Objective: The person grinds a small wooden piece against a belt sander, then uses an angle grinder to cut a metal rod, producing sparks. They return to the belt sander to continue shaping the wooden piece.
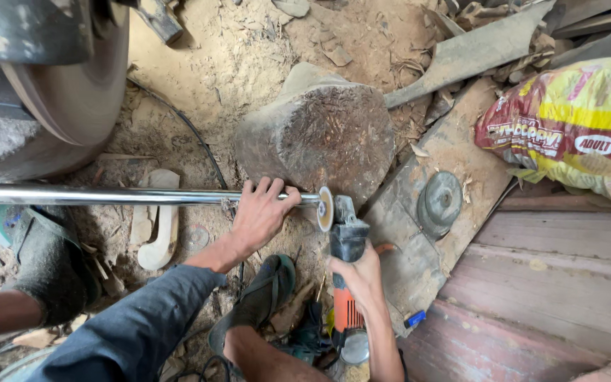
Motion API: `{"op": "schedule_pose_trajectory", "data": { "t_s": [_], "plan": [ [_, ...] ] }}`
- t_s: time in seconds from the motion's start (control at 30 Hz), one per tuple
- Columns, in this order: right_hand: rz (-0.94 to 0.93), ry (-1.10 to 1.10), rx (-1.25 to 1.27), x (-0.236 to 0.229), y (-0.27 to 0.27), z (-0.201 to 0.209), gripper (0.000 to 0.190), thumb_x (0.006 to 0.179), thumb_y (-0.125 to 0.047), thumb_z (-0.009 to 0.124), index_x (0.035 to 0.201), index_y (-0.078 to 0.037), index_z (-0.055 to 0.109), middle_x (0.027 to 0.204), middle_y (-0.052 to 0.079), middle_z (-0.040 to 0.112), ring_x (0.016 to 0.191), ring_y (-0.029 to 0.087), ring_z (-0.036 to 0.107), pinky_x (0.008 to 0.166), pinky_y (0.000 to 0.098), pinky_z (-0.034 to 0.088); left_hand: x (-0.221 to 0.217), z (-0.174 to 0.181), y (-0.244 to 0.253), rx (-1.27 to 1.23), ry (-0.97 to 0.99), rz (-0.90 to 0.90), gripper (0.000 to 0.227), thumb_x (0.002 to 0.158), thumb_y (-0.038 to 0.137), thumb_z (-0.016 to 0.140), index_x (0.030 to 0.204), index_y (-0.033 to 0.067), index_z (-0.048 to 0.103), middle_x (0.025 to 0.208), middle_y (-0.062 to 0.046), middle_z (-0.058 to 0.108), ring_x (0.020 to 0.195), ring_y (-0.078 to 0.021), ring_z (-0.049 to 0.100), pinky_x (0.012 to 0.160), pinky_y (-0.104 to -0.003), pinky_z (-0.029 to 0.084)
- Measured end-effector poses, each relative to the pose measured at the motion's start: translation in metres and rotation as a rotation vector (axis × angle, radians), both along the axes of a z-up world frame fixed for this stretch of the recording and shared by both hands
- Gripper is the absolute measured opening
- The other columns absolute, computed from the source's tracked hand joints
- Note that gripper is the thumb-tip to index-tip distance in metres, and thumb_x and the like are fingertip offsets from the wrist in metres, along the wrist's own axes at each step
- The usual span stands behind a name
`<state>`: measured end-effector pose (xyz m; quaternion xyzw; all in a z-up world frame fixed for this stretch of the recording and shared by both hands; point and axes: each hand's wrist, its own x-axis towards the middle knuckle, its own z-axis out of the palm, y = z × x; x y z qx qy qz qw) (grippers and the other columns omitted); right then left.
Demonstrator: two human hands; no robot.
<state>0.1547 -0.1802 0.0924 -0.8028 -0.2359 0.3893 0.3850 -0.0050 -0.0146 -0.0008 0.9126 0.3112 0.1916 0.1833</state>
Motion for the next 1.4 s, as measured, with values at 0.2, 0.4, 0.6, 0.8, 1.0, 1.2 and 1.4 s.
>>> {"op": "schedule_pose_trajectory", "data": {
  "t_s": [0.2,0.4,0.6,0.8,1.0,1.2,1.4],
  "plan": [
    [-0.289,0.324,0.013,0.001,-0.034,-0.016,0.037,0.07,-0.01,0.077,0.102,0.002,0.063,0.078,0.011,0.068,0.061,0.023,0.069,0.054,0.0367,0.057,-0.022,-0.039,0.002,-0.07,0.218,-0.105,0.034,0.093,0.013,0.054,0.127,0.0119,0.053,0.108,-0.016,0.061,0.099,-0.0293,0.057,0.082,-0.048,0.043],
    [-0.563,0.496,0.065,0.027,-0.085,-0.051,0.038,0.073,-0.021,0.077,0.099,0.002,0.062,0.075,0.017,0.069,0.06,0.029,0.067,0.054,0.0433,0.058,-0.063,-0.061,0.023,-0.043,0.461,0.079,0.049,0.09,0.001,0.052,0.138,0.0089,0.049,0.13,-0.023,0.057,0.11,-0.0317,0.056,0.089,-0.049,0.047],
    [-0.794,0.746,0.221,0.048,-0.126,-0.097,0.043,0.078,-0.031,0.074,0.101,0.002,0.061,0.081,0.017,0.07,0.069,0.031,0.071,0.063,0.0423,0.06,-0.021,0.054,-0.087,-0.543,0.017,-0.418,0.03,0.08,0.034,0.08,0.091,0.0105,0.064,0.096,-0.012,0.065,0.096,-0.034,0.064,0.08,-0.048,0.053],
    [-0.848,0.65,0.198,0.071,-0.149,-0.124,0.044,0.081,-0.034,0.074,0.105,0.001,0.062,0.085,0.018,0.073,0.069,0.032,0.071,0.063,0.0398,0.058,0.041,0.046,-0.172,-0.239,0.078,-0.851,0.055,0.09,0.019,0.064,0.138,-0.0019,0.048,0.105,-0.022,0.065,0.09,-0.0351,0.069,0.073,-0.045,0.056],
    [-0.947,0.612,0.191,0.053,-0.158,-0.113,0.043,0.077,-0.029,0.073,0.11,-0.005,0.058,0.082,0.018,0.071,0.07,0.033,0.071,0.069,0.0438,0.062,0.038,0.033,-0.189,-0.224,-0.058,-0.808,0.047,0.088,0.012,0.059,0.132,-0.0027,0.051,0.105,-0.021,0.067,0.084,-0.0323,0.071,0.068,-0.044,0.058],
    [-0.934,0.626,0.366,0.09,-0.186,-0.117,0.044,0.081,-0.026,0.074,0.111,0.002,0.056,0.087,0.02,0.069,0.075,0.034,0.073,0.07,0.0449,0.062,-0.027,-0.018,-0.166,-0.825,0.325,-0.433,0.04,0.099,0.033,0.062,0.132,0.01,0.058,0.113,-0.019,0.069,0.079,-0.0329,0.073,0.069,-0.045,0.061],
    [-0.911,0.49,0.258,0.144,-0.194,-0.138,0.042,0.081,-0.024,0.074,0.113,-0.002,0.06,0.088,0.015,0.068,0.073,0.032,0.07,0.07,0.0454,0.062,-0.155,-0.071,-0.099,-0.484,0.373,0.261,0.04,0.092,0.024,0.067,0.124,-0.0001,0.067,0.117,-0.029,0.066,0.096,-0.0382,0.067,0.065,-0.048,0.06]
  ]
}}
